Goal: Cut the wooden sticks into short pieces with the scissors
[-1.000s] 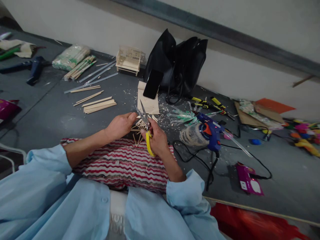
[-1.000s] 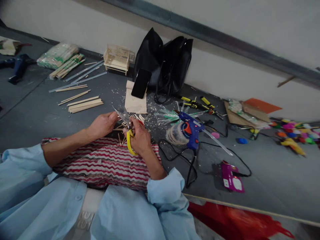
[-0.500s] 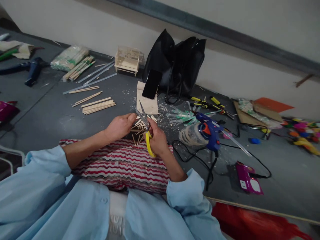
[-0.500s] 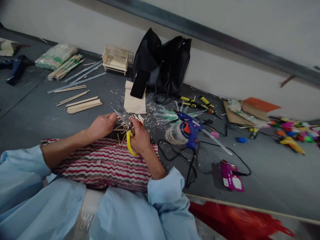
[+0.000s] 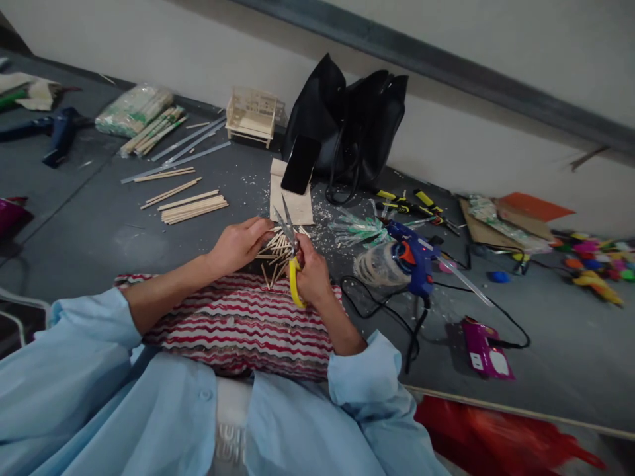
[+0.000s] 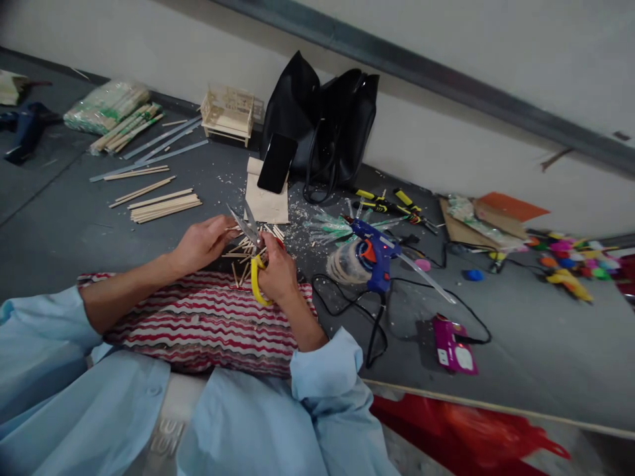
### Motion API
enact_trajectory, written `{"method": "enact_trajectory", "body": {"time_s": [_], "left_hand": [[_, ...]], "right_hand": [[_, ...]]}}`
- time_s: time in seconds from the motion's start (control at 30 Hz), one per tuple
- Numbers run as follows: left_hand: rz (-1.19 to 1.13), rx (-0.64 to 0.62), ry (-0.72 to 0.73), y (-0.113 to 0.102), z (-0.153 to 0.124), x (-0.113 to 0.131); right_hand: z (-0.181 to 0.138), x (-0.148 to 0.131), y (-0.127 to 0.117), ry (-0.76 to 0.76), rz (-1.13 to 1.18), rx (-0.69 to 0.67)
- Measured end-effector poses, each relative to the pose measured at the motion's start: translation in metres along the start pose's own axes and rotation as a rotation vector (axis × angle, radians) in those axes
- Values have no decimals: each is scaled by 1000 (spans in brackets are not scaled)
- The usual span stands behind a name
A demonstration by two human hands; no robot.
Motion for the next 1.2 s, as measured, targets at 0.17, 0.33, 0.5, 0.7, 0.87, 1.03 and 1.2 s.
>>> {"method": "enact_trajectory", "body": {"time_s": [0.17, 0.33, 0.5, 0.7, 0.87, 1.03, 1.2], "left_hand": [[-161, 50, 43, -5, -1, -1], [-306, 28, 48, -8, 0, 0], [-519, -43, -8, -9, 3, 1], [-699, -129, -38, -7, 4, -3], [-712, -155, -45, -6, 1, -9], [-687, -108, -45, -10, 1, -12], [-738, -81, -65, -10, 1, -14]], "right_hand": [[-1, -1, -2, -18, -20, 13], [-3, -5, -1, -39, -33, -7], [-4, -9, -2, -84, 11, -15], [-3, -11, -1, -110, 20, -35], [-4, -14, 0, -83, -27, -63], [-4, -15, 1, -47, -74, -53], [-3, -13, 0, -48, -63, -49]]}}
Point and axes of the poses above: each hand's wrist, its own z-axis towards the middle knuckle, its own y-axis out of the palm, x = y × z, the point moved 8 cm from there along z, towards the middle knuckle, and after that the axes turned 8 degrees about -z, right-handed, at the moved point
